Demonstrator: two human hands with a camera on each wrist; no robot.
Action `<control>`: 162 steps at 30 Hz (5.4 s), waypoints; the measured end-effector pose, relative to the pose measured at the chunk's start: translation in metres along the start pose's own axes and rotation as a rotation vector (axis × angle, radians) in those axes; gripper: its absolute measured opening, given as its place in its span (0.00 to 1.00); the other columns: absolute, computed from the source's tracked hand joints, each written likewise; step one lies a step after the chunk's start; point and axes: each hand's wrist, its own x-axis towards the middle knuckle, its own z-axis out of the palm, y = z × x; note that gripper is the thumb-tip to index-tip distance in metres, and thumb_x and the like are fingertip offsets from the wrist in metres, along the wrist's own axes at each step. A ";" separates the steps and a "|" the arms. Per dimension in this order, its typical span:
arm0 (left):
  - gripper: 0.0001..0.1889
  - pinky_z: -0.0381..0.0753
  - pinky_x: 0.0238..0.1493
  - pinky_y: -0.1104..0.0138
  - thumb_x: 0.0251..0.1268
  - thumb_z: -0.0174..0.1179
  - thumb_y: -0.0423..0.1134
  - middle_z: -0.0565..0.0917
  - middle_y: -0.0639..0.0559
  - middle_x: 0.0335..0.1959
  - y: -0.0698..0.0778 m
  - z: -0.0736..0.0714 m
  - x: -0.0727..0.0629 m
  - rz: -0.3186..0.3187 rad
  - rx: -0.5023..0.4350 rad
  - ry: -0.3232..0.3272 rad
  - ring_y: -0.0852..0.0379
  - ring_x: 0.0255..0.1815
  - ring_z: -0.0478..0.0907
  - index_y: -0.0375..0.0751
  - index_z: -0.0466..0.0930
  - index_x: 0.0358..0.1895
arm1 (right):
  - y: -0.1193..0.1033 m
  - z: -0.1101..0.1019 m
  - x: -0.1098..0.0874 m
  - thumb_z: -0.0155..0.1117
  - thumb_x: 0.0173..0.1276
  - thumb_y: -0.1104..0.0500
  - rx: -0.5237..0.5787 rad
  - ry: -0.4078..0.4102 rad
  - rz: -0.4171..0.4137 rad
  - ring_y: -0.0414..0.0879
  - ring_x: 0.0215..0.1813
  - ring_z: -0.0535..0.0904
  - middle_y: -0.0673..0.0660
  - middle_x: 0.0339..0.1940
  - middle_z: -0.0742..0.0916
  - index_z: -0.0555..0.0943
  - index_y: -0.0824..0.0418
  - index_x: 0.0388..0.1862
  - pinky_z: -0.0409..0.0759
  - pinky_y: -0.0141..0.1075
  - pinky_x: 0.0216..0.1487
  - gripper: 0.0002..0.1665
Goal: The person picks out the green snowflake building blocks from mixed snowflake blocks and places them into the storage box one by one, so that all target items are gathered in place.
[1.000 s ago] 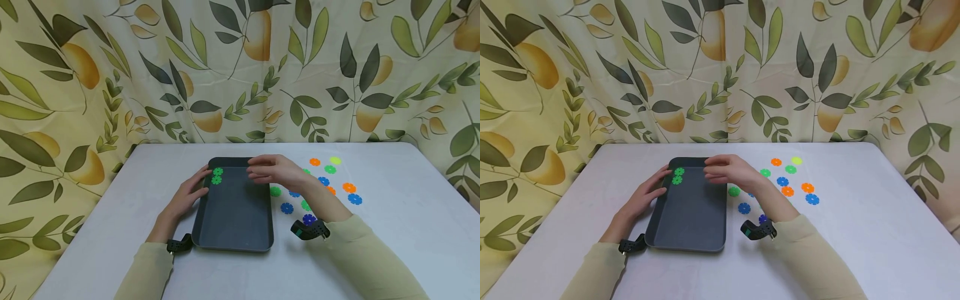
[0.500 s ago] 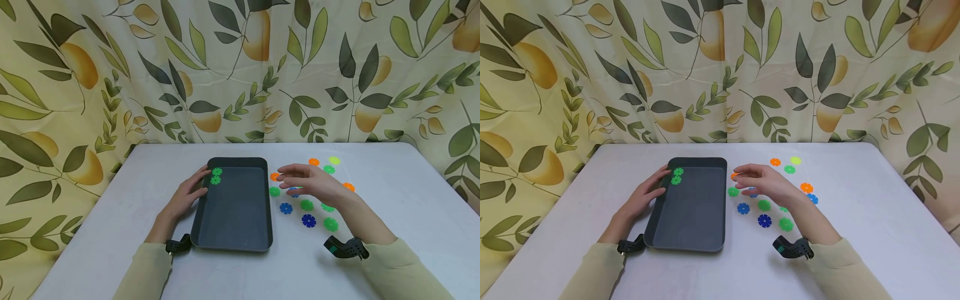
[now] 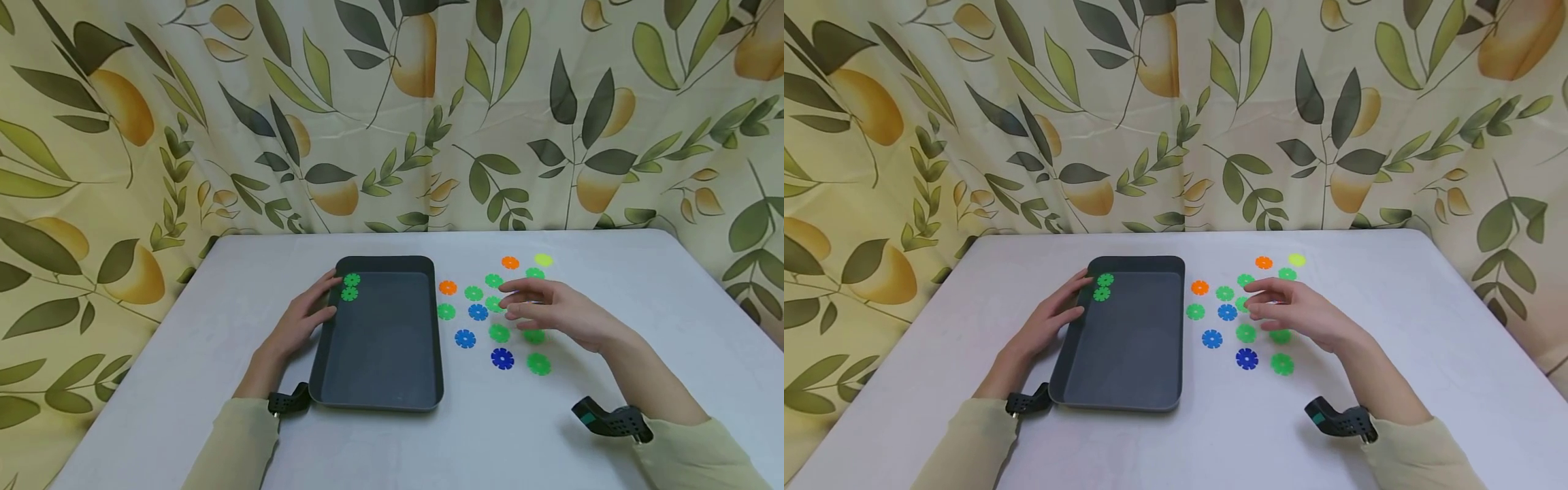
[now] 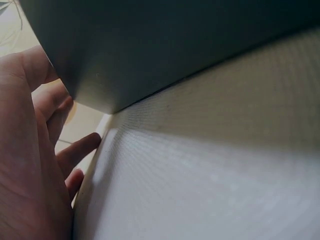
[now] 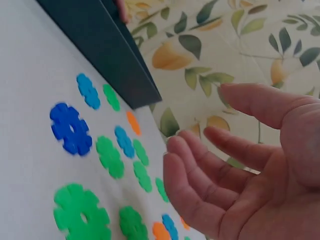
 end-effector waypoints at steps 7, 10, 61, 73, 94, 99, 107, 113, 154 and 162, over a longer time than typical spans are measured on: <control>0.27 0.45 0.76 0.43 0.75 0.55 0.34 0.57 0.46 0.80 -0.003 -0.001 -0.001 0.018 -0.002 0.002 0.46 0.81 0.49 0.36 0.66 0.74 | 0.011 -0.015 -0.010 0.64 0.73 0.55 -0.098 -0.013 0.011 0.56 0.54 0.81 0.67 0.58 0.81 0.68 0.72 0.71 0.84 0.39 0.49 0.34; 0.26 0.46 0.76 0.42 0.74 0.55 0.32 0.58 0.42 0.80 0.004 -0.001 -0.002 0.020 -0.001 0.003 0.44 0.80 0.50 0.33 0.66 0.73 | 0.013 -0.019 -0.011 0.65 0.73 0.56 -0.135 -0.026 0.015 0.55 0.53 0.81 0.65 0.57 0.81 0.69 0.72 0.69 0.84 0.38 0.48 0.33; 0.27 0.46 0.75 0.42 0.73 0.54 0.27 0.56 0.35 0.79 0.015 -0.003 -0.001 -0.015 0.003 0.000 0.38 0.80 0.49 0.27 0.64 0.73 | 0.029 -0.005 -0.005 0.74 0.57 0.68 -0.556 0.063 -0.001 0.48 0.42 0.76 0.52 0.40 0.83 0.83 0.68 0.50 0.78 0.40 0.44 0.20; 0.26 0.47 0.75 0.41 0.72 0.54 0.25 0.57 0.30 0.77 0.040 -0.005 -0.004 -0.001 -0.010 -0.017 0.35 0.79 0.50 0.23 0.65 0.71 | 0.030 -0.007 -0.007 0.74 0.56 0.68 -0.587 0.049 -0.032 0.48 0.41 0.76 0.50 0.39 0.83 0.85 0.60 0.42 0.77 0.42 0.43 0.14; 0.27 0.47 0.76 0.44 0.75 0.56 0.34 0.58 0.46 0.80 -0.003 -0.002 -0.002 0.016 0.006 0.003 0.47 0.80 0.50 0.37 0.66 0.74 | 0.036 -0.021 -0.007 0.70 0.66 0.63 -0.436 -0.006 0.014 0.50 0.46 0.75 0.54 0.49 0.85 0.85 0.59 0.50 0.77 0.35 0.44 0.14; 0.27 0.47 0.76 0.44 0.75 0.55 0.34 0.57 0.46 0.80 -0.005 -0.003 -0.002 0.022 0.014 0.004 0.47 0.80 0.50 0.36 0.66 0.74 | 0.037 -0.023 -0.006 0.70 0.67 0.62 -0.308 0.011 0.073 0.51 0.44 0.75 0.56 0.44 0.83 0.81 0.66 0.57 0.78 0.34 0.40 0.20; 0.27 0.47 0.76 0.44 0.75 0.55 0.34 0.57 0.47 0.80 -0.005 -0.003 -0.001 0.020 0.026 0.005 0.47 0.81 0.50 0.37 0.66 0.74 | 0.034 -0.023 -0.004 0.67 0.70 0.61 -0.109 0.043 0.135 0.50 0.41 0.77 0.57 0.40 0.82 0.76 0.72 0.63 0.83 0.35 0.41 0.26; 0.27 0.45 0.76 0.43 0.74 0.54 0.28 0.56 0.39 0.80 0.003 -0.001 0.000 0.016 0.003 -0.002 0.42 0.80 0.49 0.29 0.64 0.74 | 0.033 -0.020 -0.003 0.66 0.71 0.61 -0.060 0.049 0.167 0.51 0.40 0.79 0.56 0.41 0.83 0.74 0.73 0.65 0.82 0.36 0.40 0.27; 0.27 0.47 0.76 0.44 0.74 0.54 0.33 0.57 0.44 0.80 -0.002 0.000 0.000 0.032 0.028 -0.004 0.45 0.80 0.50 0.34 0.65 0.74 | -0.043 0.029 0.067 0.58 0.76 0.65 0.215 -0.011 0.056 0.46 0.41 0.86 0.58 0.44 0.86 0.70 0.76 0.68 0.84 0.33 0.46 0.26; 0.27 0.48 0.76 0.44 0.75 0.55 0.36 0.58 0.46 0.80 -0.002 0.000 0.000 0.014 0.037 -0.001 0.46 0.80 0.51 0.36 0.66 0.74 | -0.056 0.048 0.090 0.57 0.75 0.66 0.265 -0.027 0.036 0.49 0.42 0.86 0.59 0.43 0.87 0.71 0.75 0.67 0.84 0.33 0.44 0.24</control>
